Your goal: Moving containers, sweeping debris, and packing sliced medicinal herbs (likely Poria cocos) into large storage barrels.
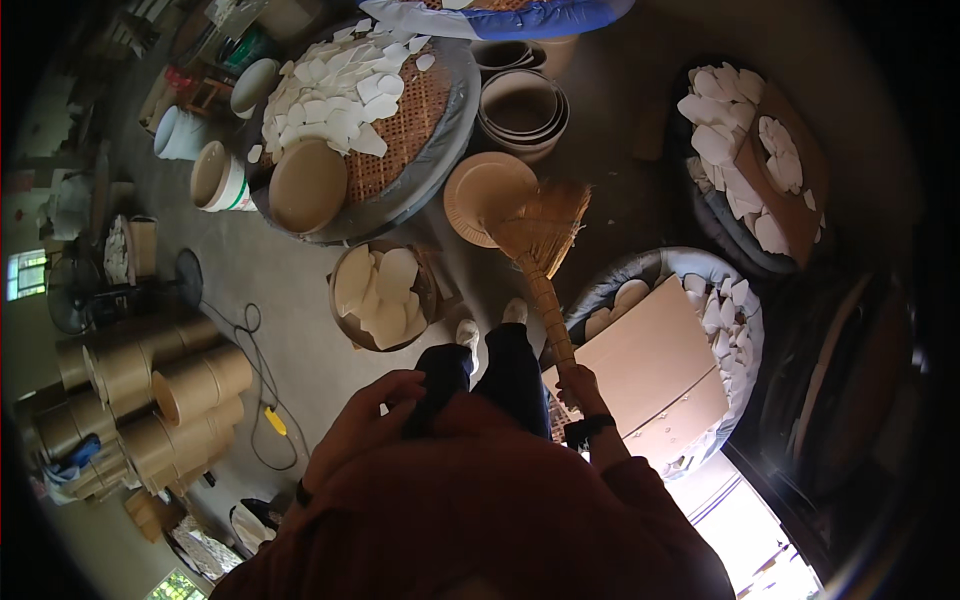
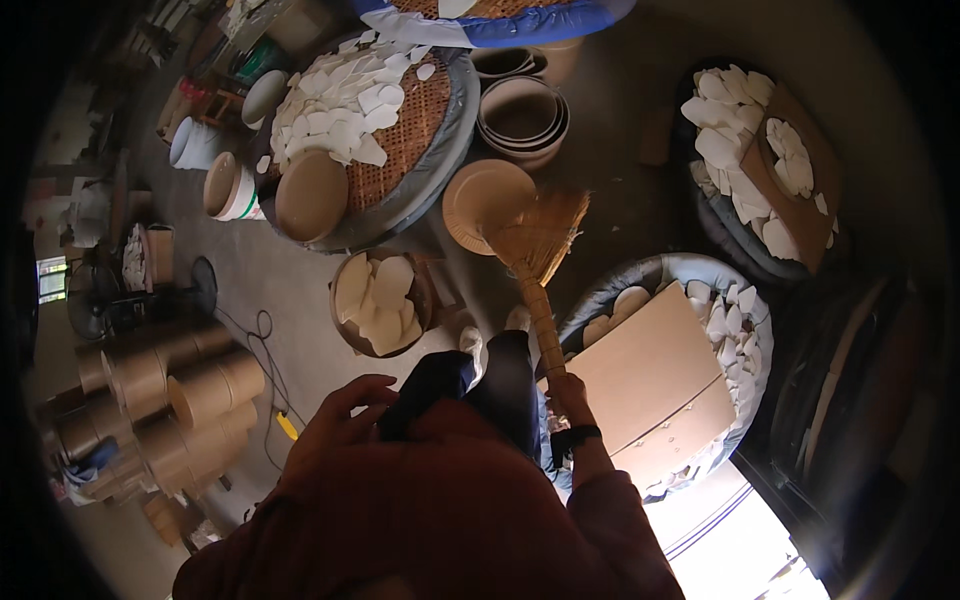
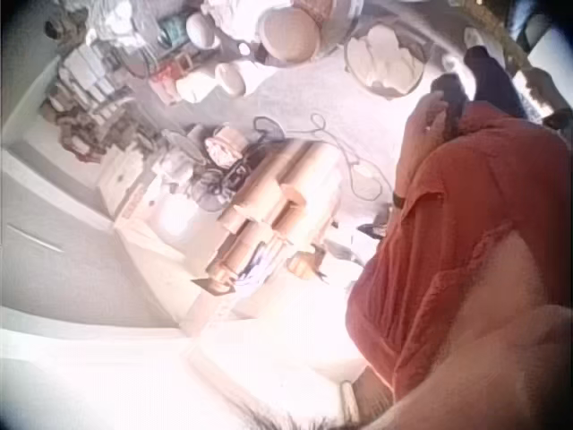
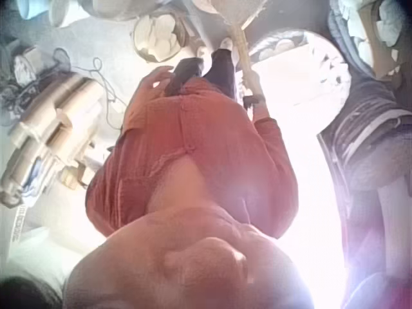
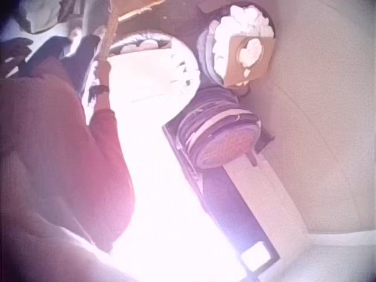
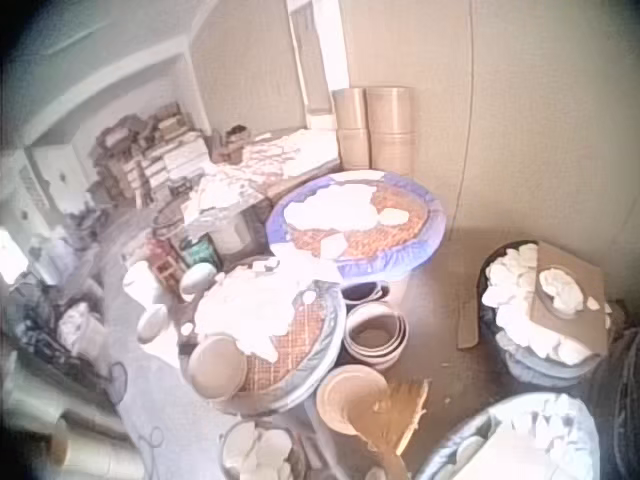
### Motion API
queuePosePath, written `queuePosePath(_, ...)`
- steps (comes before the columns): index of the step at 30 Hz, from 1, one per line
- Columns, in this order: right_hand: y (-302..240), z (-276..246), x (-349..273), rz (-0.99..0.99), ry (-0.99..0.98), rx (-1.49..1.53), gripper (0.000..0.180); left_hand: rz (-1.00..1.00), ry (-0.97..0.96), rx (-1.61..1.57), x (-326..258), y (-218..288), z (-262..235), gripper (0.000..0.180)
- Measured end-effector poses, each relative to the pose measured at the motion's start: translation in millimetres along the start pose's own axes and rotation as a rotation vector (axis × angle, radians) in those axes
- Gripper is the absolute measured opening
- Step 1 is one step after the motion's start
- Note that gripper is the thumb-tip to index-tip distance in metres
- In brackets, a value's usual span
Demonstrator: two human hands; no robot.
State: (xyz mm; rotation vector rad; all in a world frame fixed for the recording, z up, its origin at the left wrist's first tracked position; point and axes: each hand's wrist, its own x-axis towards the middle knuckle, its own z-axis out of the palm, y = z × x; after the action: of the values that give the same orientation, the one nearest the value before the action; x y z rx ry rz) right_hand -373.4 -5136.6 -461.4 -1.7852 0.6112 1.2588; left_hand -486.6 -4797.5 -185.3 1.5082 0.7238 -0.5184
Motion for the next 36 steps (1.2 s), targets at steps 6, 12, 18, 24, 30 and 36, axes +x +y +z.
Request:
queuePosePath(6, 7.9, -22.1, -7.1, -0.095, 0.005, 0.072, 0.023, 0.096, -0.026, -0.049, 14.1, -7.0, -12.3, 0.033)
queuePosePath(12, 27.1, -27.0, -38.6, -0.026, 0.075, 0.026, 0.026, 0.253, 0.021, 0.050, 8.9, -34.9, -31.3, 0.035)
queuePosePath(18, 29.1, -52.4, -61.2, -0.026, 0.141, 0.008, 0.021, 0.284, 0.053, 0.061, -8.0, -50.8, -50.3, 0.031)
queuePosePath(24, 15.9, -85.5, -61.6, 0.042, 0.240, -0.011, 0.028, 0.300, -0.012, -0.004, -21.8, -57.8, -46.9, 0.033)
queuePosePath(30, 20.7, -139.6, 22.6, -0.454, 0.302, -0.713, 0.035, 0.444, -0.137, 0.105, 12.5, -47.3, -38.1, 0.034)
queuePosePath(36, -68.3, -144.9, 48.3, -0.337, 0.318, -0.967, 0.028, 0.305, -0.234, -0.254, 110.9, -22.5, -9.3, 0.033)
